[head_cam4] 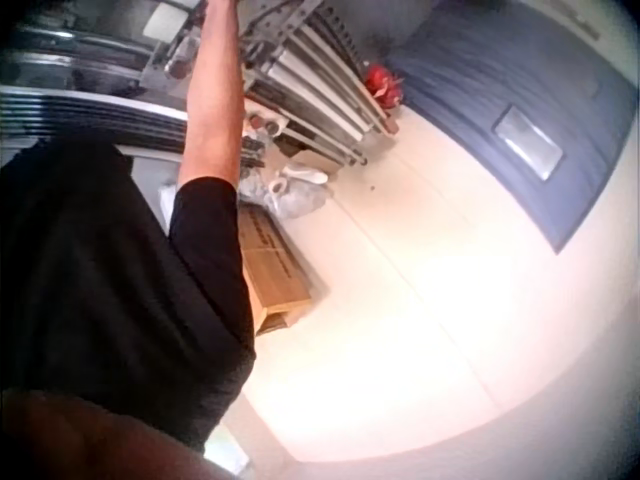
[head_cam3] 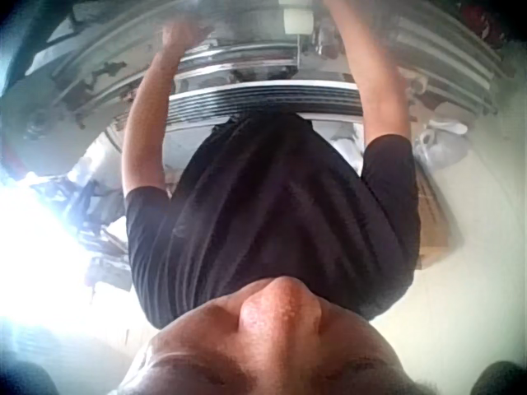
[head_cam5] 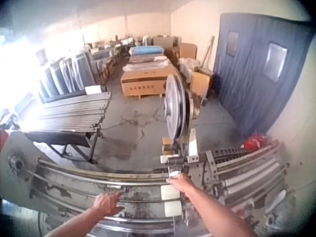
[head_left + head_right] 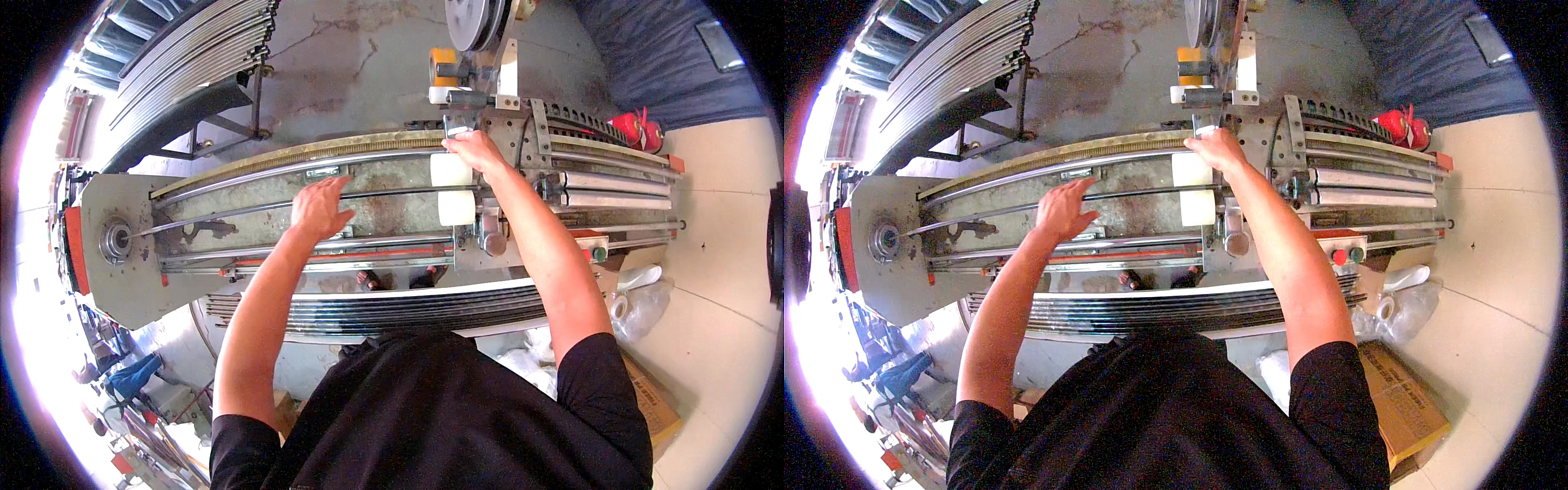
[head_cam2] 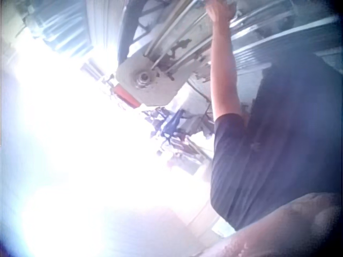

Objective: The person handles and aligns metal rods on an industrial machine, applying tape to the ends and placing them into guide rails. They move a bundle of rods from the side to the workspace.

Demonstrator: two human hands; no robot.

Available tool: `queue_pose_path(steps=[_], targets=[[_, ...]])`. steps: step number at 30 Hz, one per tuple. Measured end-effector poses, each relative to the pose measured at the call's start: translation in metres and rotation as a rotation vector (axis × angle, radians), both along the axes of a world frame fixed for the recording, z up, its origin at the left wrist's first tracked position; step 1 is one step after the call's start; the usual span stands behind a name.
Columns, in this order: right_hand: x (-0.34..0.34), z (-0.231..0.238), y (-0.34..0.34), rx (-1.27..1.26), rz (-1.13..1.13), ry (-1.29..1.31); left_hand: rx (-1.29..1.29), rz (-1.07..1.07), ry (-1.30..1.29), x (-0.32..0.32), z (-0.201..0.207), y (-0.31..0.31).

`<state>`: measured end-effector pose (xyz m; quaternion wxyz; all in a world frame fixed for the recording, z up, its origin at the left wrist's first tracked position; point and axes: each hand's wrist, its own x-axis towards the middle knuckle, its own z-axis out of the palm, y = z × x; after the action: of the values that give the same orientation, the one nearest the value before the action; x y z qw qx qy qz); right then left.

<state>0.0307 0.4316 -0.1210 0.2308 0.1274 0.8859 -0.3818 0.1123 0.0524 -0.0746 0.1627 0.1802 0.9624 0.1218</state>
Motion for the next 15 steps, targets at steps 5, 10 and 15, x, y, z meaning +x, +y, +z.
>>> queue_pose_path(steps=[5, 10, 15], targets=[[0.000, 0.007, -0.004, 0.117, 0.053, 0.033, 0.114, -0.134, 0.057, 0.004, 0.001, 0.057], [-0.002, -0.011, 0.004, 0.041, 0.003, 0.088, 0.096, -0.181, -0.035, 0.003, 0.014, 0.119], [0.003, 0.011, -0.004, 0.028, -0.099, 0.151, 0.133, -0.183, -0.034, 0.007, 0.010, 0.146]])
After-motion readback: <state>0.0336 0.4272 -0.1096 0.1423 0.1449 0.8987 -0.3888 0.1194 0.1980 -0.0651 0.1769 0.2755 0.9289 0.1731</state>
